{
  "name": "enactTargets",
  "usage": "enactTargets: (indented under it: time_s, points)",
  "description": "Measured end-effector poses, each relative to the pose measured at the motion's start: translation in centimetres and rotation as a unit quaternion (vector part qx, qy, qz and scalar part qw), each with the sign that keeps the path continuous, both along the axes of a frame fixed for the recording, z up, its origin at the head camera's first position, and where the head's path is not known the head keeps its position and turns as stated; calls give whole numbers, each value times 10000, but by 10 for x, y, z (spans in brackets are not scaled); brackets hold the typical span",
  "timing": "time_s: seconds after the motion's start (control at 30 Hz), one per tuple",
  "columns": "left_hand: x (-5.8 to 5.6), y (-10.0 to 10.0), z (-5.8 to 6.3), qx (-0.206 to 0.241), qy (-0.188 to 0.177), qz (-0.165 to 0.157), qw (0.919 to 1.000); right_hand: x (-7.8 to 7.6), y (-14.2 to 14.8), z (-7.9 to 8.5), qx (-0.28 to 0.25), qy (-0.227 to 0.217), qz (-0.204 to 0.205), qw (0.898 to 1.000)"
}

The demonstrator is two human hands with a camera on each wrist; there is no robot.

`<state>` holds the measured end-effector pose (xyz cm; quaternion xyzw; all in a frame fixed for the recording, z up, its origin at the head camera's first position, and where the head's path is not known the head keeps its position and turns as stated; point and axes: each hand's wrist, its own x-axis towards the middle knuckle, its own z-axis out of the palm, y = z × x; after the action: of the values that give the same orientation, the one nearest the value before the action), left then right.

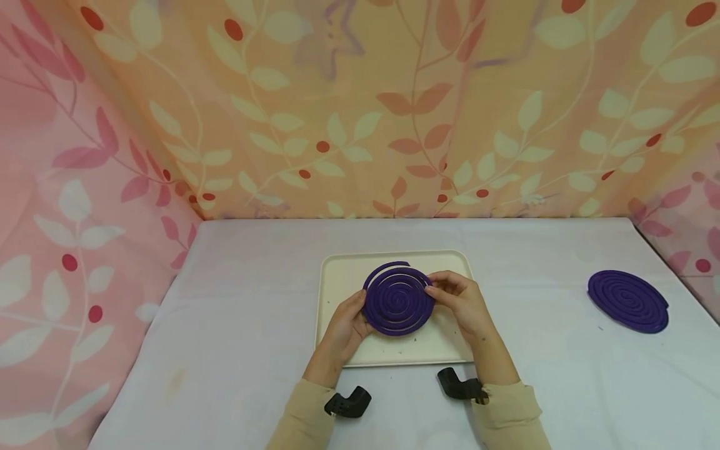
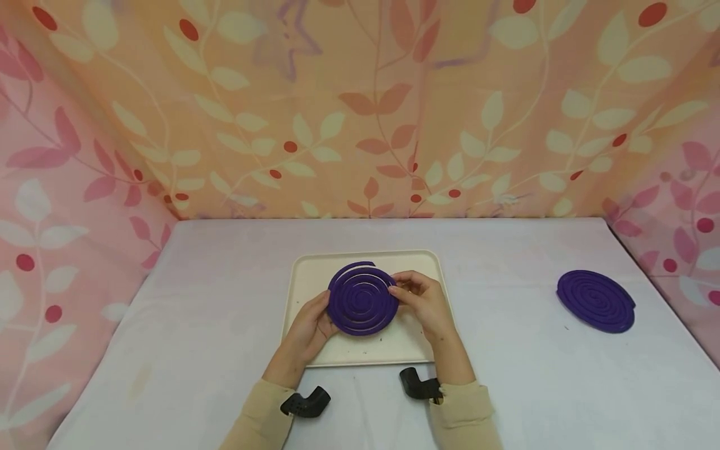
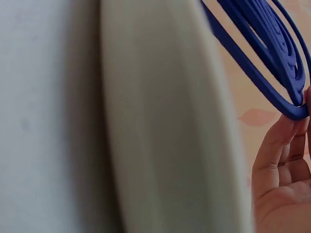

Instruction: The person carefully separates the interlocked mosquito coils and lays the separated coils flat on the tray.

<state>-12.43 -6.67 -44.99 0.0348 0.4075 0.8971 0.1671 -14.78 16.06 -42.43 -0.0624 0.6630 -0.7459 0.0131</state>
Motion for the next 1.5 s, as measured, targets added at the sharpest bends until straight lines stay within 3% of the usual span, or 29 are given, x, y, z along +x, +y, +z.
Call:
enactTargets:
  time_s: [0.4,0.77,1.27,1.5]
  points:
    - [2,0,-3,-296,162,-63,9994,3,1,-1,-68,-179,-1,9998]
    - [2,-1,-1,-549,246,73,9982,1,0,0,-196,-204,202,9994]
    - [-1,1,-2,-560,247,109,9981,-1,0,-1,-57,-524,6,9986]
    - [-2,1,-3,-200,483,-237,9983,-3,0,-1,-253,-696,-246,9970]
